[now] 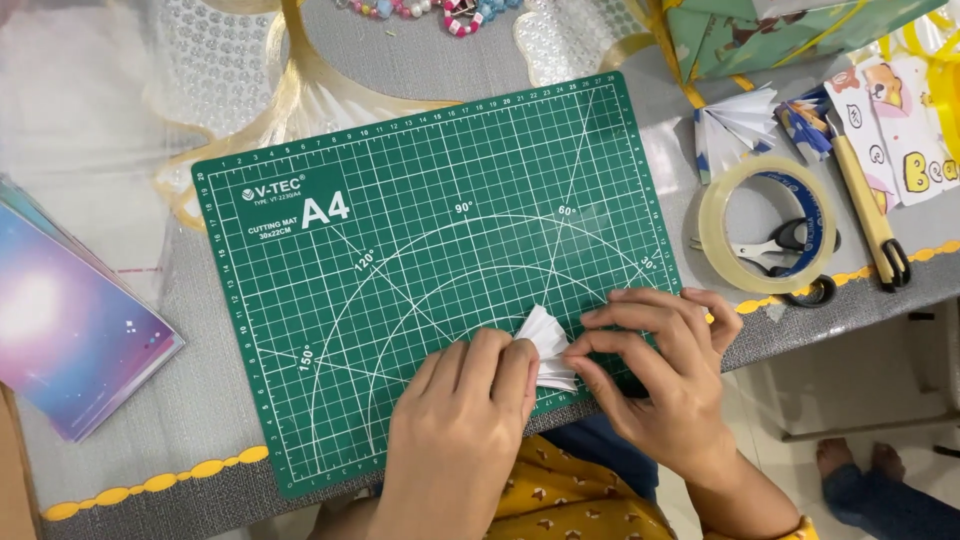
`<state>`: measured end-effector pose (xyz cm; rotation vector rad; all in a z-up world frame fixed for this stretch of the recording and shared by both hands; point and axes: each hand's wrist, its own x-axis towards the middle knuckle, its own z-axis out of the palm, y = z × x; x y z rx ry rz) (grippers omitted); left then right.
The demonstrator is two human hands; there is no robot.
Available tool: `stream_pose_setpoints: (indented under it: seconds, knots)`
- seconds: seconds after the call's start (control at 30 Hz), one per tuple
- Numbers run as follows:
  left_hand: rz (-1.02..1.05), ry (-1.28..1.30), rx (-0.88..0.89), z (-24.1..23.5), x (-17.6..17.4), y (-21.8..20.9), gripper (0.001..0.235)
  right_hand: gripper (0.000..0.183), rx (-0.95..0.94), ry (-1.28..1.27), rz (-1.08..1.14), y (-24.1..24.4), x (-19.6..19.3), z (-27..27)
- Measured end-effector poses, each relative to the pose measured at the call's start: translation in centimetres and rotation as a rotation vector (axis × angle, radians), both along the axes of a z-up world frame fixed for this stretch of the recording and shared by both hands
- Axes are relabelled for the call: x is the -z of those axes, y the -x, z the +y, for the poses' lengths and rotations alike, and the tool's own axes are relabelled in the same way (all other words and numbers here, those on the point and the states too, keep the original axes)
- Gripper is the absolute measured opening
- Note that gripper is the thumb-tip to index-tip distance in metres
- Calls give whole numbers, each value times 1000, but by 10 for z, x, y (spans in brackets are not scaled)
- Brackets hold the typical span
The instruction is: The person folds a small rectangular piece of patterned paper multiple times on a green cutting mat. They fold it in half repeatedly, then fan it out to create a pleated strip, and finally fold it into a small triangular shape.
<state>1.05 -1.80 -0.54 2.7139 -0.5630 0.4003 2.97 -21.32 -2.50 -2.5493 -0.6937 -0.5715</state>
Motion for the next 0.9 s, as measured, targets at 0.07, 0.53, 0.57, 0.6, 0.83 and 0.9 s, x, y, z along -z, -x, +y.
stream_pose_setpoints:
  seconds: [0.07,0.53,0.57,0.6,0.83,0.9]
  knots:
    - [4,-6,1,0,-1,0,13,11,4,0,-6,0,1,-1]
    - [-5,-4,-1,1,-1,-1,13,9,13,-15,-31,2,2,-2]
    - [6,3,17,1,-1,-1,12,9,14,-14,-36,3,3,-2]
    - [18,10,35,2,-1,-2,10,9,13,-13,-41,3,4,-3]
    - [44,28,82,6,0,-2,6,4,-62,-15,-72,-2,-1,0]
    - [29,23,72,5,1,-3,10,4,-74,-6,-95,-4,-1,0]
